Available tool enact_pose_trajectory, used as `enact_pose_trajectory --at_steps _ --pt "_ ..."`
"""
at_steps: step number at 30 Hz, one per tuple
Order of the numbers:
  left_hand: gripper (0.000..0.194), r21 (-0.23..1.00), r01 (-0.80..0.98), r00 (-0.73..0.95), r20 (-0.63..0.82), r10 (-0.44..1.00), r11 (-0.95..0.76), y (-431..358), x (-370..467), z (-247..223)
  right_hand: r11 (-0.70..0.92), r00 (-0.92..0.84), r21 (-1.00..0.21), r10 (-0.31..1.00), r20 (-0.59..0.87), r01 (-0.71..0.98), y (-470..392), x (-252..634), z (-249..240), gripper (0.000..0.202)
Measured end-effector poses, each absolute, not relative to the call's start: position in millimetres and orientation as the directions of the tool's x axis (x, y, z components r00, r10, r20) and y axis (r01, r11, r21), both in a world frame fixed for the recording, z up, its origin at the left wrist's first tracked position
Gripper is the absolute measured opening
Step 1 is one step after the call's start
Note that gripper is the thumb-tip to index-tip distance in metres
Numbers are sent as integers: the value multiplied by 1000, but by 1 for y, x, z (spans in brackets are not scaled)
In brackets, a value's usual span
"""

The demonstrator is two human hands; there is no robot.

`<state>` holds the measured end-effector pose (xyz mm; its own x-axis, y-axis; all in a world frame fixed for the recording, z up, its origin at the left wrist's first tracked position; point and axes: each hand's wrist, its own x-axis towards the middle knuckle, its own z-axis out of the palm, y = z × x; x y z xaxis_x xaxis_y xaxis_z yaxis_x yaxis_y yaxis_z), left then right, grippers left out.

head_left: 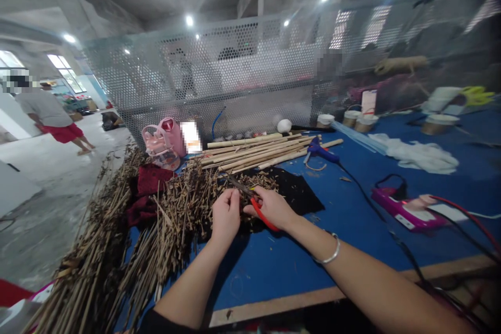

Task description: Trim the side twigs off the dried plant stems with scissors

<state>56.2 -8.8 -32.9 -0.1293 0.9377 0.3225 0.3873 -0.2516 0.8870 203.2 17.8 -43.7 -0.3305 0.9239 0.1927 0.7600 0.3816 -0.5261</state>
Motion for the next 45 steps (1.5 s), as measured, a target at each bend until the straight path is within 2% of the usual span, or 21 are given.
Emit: enact_pose_trajectory --at_steps 6,12,24,29,33,36,45 --pt "31 912 356 -196 288 937 -206 -7 54 -33 426 -377 -497 904 202 756 15 204 -39 40" --pt "28 883 402 -154 327 932 -244 -8 54 -32 511 -438 -489 859 264 707 13 202 -35 41" --pt "30 830 483 -139 387 911 -279 -8 51 -31 413 -403 -586 902 156 697 12 201 -40 38" --pt "29 834 478 -137 380 915 -275 -7 50 -31 389 -376 -559 915 144 732 12 200 -40 38" --pt "27 823 480 -112 400 909 -303 -7 49 -30 415 -355 -506 910 215 756 10 199 -37 39" --pt "27 814 481 -91 416 905 -326 -7 50 -29 430 -360 -512 903 235 744 9 198 -36 39" --pt "33 803 505 -96 416 904 -316 -8 52 -29 372 -336 -559 926 171 741 14 200 -38 36"
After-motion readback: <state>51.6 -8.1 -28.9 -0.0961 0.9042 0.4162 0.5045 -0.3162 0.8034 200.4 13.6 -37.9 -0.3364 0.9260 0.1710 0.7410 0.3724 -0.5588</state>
